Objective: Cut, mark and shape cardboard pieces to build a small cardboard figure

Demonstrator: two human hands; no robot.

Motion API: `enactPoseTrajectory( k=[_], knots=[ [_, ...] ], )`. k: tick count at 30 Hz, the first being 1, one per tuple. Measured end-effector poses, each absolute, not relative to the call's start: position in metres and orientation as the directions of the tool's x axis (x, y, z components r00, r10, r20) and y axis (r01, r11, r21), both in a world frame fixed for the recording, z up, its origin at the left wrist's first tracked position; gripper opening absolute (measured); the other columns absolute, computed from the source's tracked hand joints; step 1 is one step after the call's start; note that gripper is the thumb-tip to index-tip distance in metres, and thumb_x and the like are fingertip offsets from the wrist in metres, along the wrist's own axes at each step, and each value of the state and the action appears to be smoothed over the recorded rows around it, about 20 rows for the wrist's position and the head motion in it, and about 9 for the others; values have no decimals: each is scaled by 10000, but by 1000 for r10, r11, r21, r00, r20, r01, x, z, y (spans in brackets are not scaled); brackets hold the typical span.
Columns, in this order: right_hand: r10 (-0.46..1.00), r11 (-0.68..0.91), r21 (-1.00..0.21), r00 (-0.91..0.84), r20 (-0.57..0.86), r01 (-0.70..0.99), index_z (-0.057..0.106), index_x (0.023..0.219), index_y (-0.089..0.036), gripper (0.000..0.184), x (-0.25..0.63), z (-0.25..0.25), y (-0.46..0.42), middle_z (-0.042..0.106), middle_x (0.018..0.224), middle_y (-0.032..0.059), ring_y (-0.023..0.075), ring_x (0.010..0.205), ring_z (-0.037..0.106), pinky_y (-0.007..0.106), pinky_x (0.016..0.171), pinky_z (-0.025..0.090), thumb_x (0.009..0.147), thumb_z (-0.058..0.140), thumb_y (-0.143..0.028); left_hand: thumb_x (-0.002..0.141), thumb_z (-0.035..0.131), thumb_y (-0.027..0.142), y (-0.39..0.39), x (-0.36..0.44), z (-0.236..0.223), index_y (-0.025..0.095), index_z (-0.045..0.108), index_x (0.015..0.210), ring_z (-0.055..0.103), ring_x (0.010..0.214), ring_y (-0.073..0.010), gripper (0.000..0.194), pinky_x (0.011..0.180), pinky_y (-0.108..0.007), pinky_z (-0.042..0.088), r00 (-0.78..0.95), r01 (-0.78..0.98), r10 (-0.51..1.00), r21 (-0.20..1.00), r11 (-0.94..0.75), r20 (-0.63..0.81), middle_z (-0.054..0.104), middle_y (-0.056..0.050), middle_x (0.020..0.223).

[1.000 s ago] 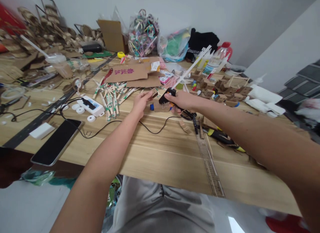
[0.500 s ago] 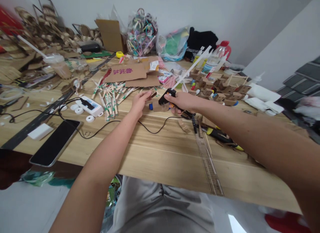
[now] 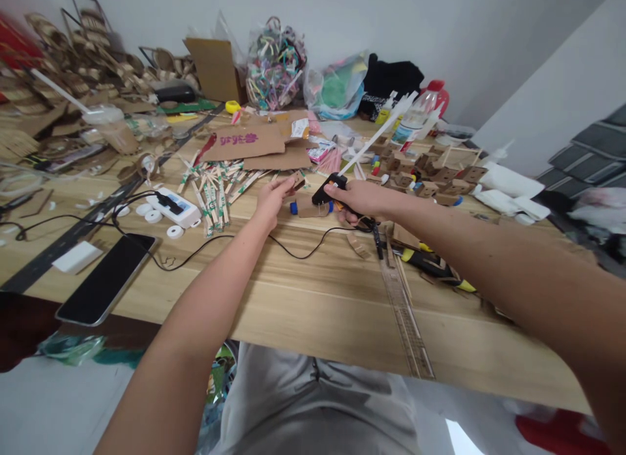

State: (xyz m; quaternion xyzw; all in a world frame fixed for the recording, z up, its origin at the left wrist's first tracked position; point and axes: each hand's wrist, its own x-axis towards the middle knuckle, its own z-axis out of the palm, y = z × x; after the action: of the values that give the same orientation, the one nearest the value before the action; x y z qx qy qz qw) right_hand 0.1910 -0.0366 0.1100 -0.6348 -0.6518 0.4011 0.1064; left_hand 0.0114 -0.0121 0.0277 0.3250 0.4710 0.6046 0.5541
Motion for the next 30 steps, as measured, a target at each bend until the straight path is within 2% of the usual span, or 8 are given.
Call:
enactPoseTrajectory(
  k=[8, 14, 19, 26, 30],
  knots=[
    [911, -86, -604, -182, -369, 792, 477, 544, -220, 586, 194, 112, -35, 536, 370, 0, 81, 294, 461, 188, 377, 410, 998, 527, -587, 703, 873, 264, -9, 10, 23, 203, 688, 680, 746, 941, -209, 197, 758, -250, 574, -165, -321, 983, 947, 25, -82, 738, -25, 730],
    [917, -99, -547, -137, -375, 831, 465, 520, -210, 617, 193, 118, -39, 523, 385, -4, 63, 295, 441, 189, 408, 408, 1039, 484, -543, 645, 914, 298, -8, 9, 21, 206, 690, 682, 740, 920, -208, 245, 788, -269, 577, -160, -330, 984, 944, 23, -80, 750, -30, 751],
    [913, -93, -482, -119, -391, 871, 486, 544, -212, 621, 194, 120, -40, 510, 400, -9, 83, 331, 462, 225, 540, 503, 1072, 396, -527, 641, 898, 276, -7, 10, 19, 202, 714, 700, 733, 870, -183, 207, 792, -261, 577, -151, -335, 987, 942, 5, -58, 772, -27, 790],
    [917, -102, -519, -122, -379, 849, 481, 592, -207, 580, 194, 118, -38, 527, 418, -7, 90, 353, 506, 200, 490, 480, 1072, 403, -523, 664, 876, 229, -7, 9, 19, 199, 705, 677, 744, 907, -203, 174, 826, -290, 584, -154, -329, 986, 944, 4, -58, 767, -36, 786],
    [916, -105, -559, -138, -376, 823, 495, 622, -215, 548, 193, 118, -36, 525, 418, -11, 103, 369, 536, 193, 435, 472, 1053, 443, -550, 646, 883, 255, -4, 8, 16, 203, 712, 687, 746, 899, -209, 183, 825, -306, 589, -156, -322, 987, 947, -15, -38, 773, -36, 796]
  ],
)
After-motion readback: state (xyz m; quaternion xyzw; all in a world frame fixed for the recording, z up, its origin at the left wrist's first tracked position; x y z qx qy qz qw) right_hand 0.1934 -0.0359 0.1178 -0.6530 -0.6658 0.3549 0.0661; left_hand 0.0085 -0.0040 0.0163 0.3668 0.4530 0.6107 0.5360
